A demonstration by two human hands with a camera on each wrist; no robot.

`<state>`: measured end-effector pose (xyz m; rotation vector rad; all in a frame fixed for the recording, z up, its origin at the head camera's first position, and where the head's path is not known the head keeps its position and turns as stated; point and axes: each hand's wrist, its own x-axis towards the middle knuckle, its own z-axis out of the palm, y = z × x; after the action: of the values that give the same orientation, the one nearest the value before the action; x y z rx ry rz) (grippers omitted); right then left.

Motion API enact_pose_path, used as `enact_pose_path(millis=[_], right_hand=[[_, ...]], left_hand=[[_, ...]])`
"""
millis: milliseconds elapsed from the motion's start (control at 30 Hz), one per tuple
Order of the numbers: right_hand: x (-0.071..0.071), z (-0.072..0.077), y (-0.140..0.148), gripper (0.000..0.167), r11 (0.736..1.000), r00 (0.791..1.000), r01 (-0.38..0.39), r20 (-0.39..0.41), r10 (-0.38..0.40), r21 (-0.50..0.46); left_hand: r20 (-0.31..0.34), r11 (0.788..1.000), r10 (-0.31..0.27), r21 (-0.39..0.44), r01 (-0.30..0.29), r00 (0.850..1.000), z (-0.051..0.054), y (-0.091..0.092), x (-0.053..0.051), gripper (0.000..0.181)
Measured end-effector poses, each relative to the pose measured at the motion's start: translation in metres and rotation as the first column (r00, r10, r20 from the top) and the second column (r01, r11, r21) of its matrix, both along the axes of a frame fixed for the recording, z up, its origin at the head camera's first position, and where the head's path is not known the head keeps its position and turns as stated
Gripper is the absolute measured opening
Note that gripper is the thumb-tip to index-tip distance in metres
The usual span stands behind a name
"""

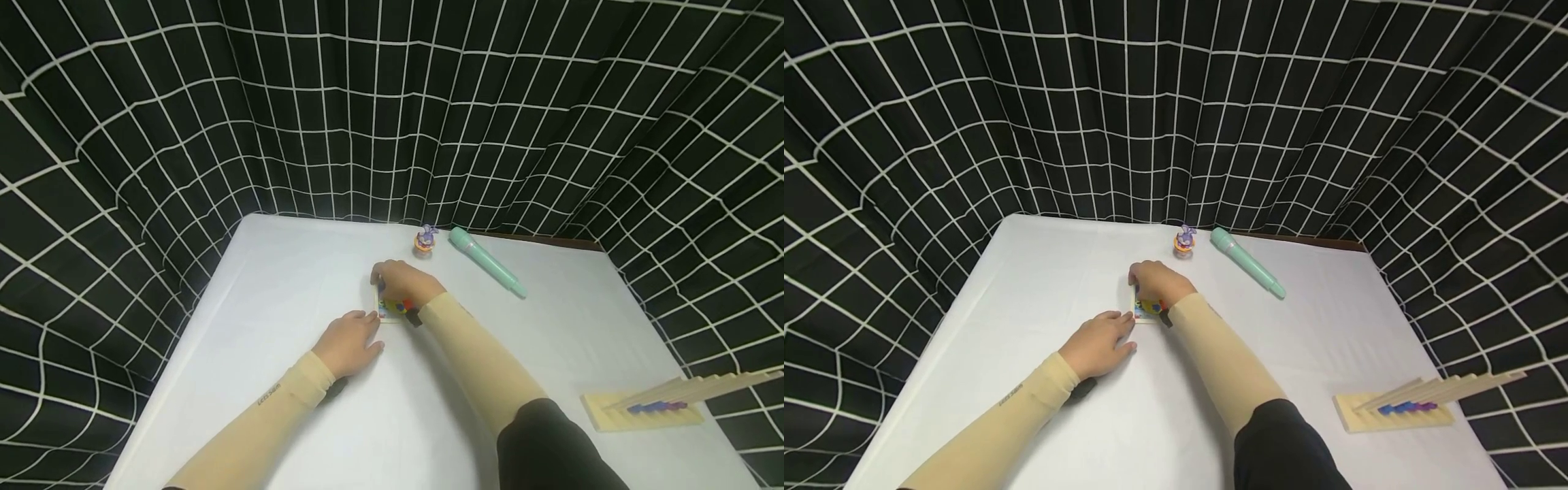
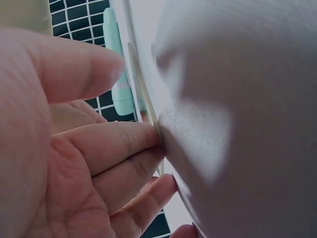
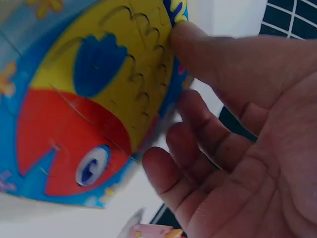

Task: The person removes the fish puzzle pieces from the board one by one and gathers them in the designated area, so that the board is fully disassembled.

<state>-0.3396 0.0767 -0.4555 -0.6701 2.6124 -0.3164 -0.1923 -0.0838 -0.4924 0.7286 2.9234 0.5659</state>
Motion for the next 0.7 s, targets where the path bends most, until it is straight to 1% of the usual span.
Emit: enact_pose_path(millis=[100, 233, 367, 467, 600, 700], right_hand=[[0.000, -0.004, 0.002, 0.043, 0.999, 1.000, 0.030, -0.001, -0.030, -0.029], [0.000, -0.010, 0.004, 0.043, 0.996, 0.998, 0.052, -0.028, -0.054, -0.073], [0.002, -0.014, 0.007, 0.039, 0.989, 0.995, 0.070, -0.058, -0.078, -0.132], [0.003, -0.016, 0.010, 0.036, 0.980, 0.992, 0.094, -0.067, -0.107, -0.175], [0.007, -0.020, 0.016, 0.029, 0.966, 0.989, 0.124, -0.046, -0.138, -0.227], [0.012, -0.023, 0.022, 0.029, 0.953, 0.989, 0.133, -0.031, -0.147, -0.272]], left_hand=[[-0.005, 1.000, 0.003, -0.013, -0.003, 1.000, -0.002, 0.000, 0.000, 0.054], [-0.007, 1.000, 0.008, -0.008, -0.008, 1.000, -0.003, 0.000, 0.000, 0.055], [-0.009, 1.000, 0.011, 0.019, -0.010, 1.000, -0.004, 0.000, -0.001, 0.053], [-0.012, 1.000, 0.014, 0.023, -0.013, 1.000, -0.004, 0.000, -0.002, 0.053], [-0.023, 1.000, 0.017, 0.015, -0.017, 1.000, -0.005, 0.001, -0.003, 0.053], [-0.031, 1.000, 0.014, 0.015, -0.014, 0.999, -0.005, 0.001, -0.003, 0.053]])
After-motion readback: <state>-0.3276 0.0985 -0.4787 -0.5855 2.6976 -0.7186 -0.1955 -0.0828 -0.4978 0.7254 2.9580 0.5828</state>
